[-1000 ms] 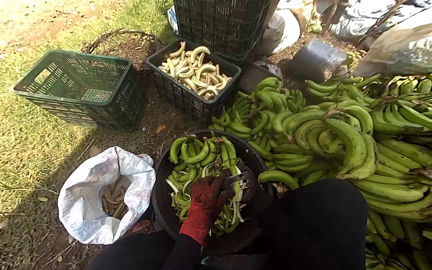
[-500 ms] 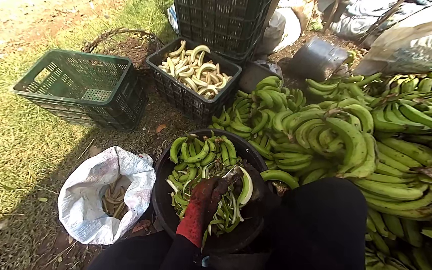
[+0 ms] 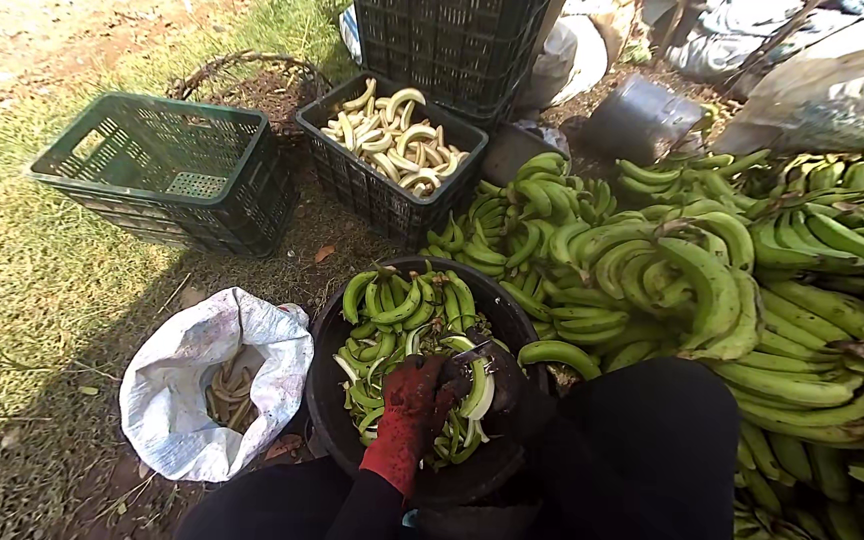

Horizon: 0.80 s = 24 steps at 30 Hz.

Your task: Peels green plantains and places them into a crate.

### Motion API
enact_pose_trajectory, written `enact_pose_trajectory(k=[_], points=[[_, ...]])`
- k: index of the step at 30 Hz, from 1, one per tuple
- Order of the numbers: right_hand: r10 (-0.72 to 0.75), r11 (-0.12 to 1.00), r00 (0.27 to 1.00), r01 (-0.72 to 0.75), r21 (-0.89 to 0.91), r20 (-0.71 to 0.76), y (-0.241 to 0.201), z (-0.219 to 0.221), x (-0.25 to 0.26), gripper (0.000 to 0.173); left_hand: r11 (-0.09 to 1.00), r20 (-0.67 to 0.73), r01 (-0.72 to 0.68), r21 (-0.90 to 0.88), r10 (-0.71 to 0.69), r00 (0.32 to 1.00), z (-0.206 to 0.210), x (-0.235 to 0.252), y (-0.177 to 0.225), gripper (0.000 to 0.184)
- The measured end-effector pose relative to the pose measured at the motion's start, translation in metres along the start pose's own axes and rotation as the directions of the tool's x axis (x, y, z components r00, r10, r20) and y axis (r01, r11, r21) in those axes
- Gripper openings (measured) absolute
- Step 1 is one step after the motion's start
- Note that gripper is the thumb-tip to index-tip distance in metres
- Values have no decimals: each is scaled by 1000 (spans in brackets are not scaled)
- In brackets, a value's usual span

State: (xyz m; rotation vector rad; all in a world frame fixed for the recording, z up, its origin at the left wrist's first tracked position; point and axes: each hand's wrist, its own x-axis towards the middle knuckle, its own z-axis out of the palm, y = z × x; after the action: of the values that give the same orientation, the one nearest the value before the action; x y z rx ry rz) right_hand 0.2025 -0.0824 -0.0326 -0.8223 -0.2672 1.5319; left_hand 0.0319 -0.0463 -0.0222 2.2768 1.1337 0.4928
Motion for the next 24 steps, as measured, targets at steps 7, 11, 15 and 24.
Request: enact_pose_trajectory(k=[7, 11, 15, 24], points=[[-136, 990, 991, 136, -35, 13, 20, -4, -11, 40, 923, -7, 337, -183, -344, 939, 4, 5, -1, 44], [-44, 999, 962, 44, 5, 268, 17, -23, -13, 49, 879, 8, 425, -218, -434, 901, 10, 7, -21, 44], [119, 985, 969, -143, 101, 215, 6, -33, -7, 63, 855, 21, 428, -292, -442, 897, 4, 8, -25, 47], [422, 255, 831, -492, -832, -362, -9, -7, -45, 46, 427, -20, 299, -853, -600, 800, -45, 16, -10, 42]])
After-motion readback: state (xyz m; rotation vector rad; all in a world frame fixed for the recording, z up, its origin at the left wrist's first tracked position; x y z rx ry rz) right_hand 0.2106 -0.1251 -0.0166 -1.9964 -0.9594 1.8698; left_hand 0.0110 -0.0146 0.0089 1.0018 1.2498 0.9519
